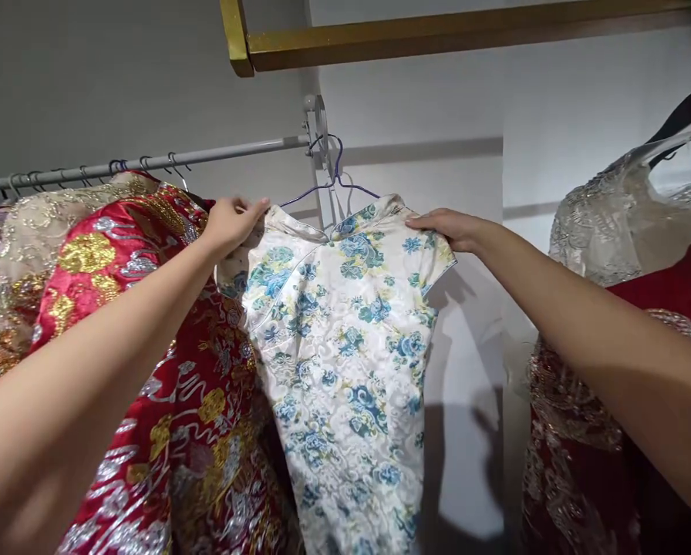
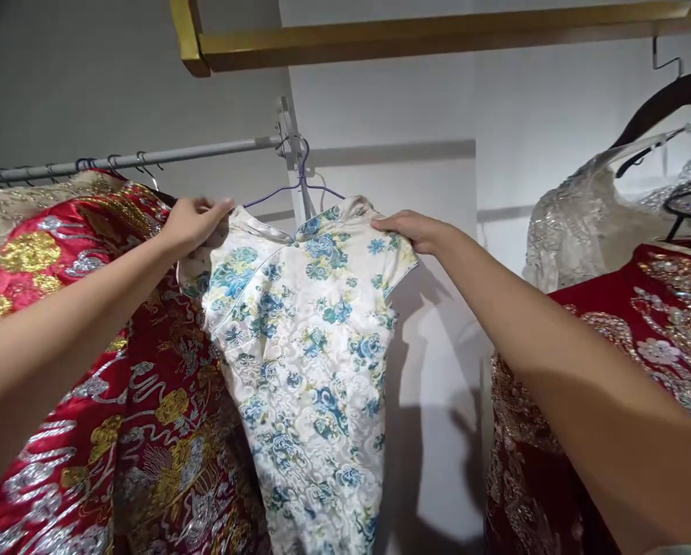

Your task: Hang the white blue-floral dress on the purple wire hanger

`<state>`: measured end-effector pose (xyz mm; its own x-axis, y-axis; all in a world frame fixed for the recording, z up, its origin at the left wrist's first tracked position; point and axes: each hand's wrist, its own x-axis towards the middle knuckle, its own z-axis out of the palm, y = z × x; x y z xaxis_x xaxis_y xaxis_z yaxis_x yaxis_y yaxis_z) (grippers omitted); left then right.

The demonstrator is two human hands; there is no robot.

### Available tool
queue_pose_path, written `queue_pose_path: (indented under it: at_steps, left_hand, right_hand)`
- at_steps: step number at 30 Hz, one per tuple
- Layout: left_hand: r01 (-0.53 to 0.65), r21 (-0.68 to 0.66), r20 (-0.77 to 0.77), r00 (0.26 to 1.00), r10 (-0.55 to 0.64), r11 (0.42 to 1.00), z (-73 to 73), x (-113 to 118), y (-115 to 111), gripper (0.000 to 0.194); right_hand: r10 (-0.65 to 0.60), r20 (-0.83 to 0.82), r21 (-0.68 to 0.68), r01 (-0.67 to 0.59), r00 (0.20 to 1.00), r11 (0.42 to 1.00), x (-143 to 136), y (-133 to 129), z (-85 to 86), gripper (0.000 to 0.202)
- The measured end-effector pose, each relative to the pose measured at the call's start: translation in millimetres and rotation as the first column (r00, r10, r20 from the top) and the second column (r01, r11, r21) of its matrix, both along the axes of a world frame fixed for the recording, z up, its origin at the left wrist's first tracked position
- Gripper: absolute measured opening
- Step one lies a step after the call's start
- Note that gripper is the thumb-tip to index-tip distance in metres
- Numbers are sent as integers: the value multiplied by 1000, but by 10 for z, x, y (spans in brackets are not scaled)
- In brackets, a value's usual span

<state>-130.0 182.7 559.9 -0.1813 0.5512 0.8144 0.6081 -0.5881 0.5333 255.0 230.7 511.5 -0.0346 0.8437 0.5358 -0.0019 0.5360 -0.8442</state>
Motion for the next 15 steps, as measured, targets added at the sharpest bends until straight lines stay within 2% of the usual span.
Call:
queue_pose_path:
  at_steps: [1,3,5,7,10,12,15]
  left_hand:
    - [-46,-7,-88,995,45,999,-8,28,-17,34]
    - [-128,65,-284,948,141,990,37,133,-39,43]
    - [-116,168,-394,902,175,979,164,290,-51,44]
    - [-79,228,-465,867,180,970,326,470,-63,39]
    - [-35,204,-534,833,141,978,484,701,-79,34]
    - [-41,191,-531,836,138,981,500,778,-71,33]
    - [-80,205,-468,867,169,976,493,763,-17,30]
  right_hand:
    - [1,-20,-29,-1,1000,1000,29,18,-16,21]
    - [-60,-140,65,70,988,995,74,30,20,23]
    - [-112,-241,136,148,964,980,114,15,106,24]
    - [-140,-309,142,192,941,971,151,-15,180,23]
    - [-151,-364,129,211,919,969,174,-55,220,21]
    - [-155,-382,116,213,911,970,156,-57,238,20]
    - [-165,-367,97,215,915,972,118,-8,320,17]
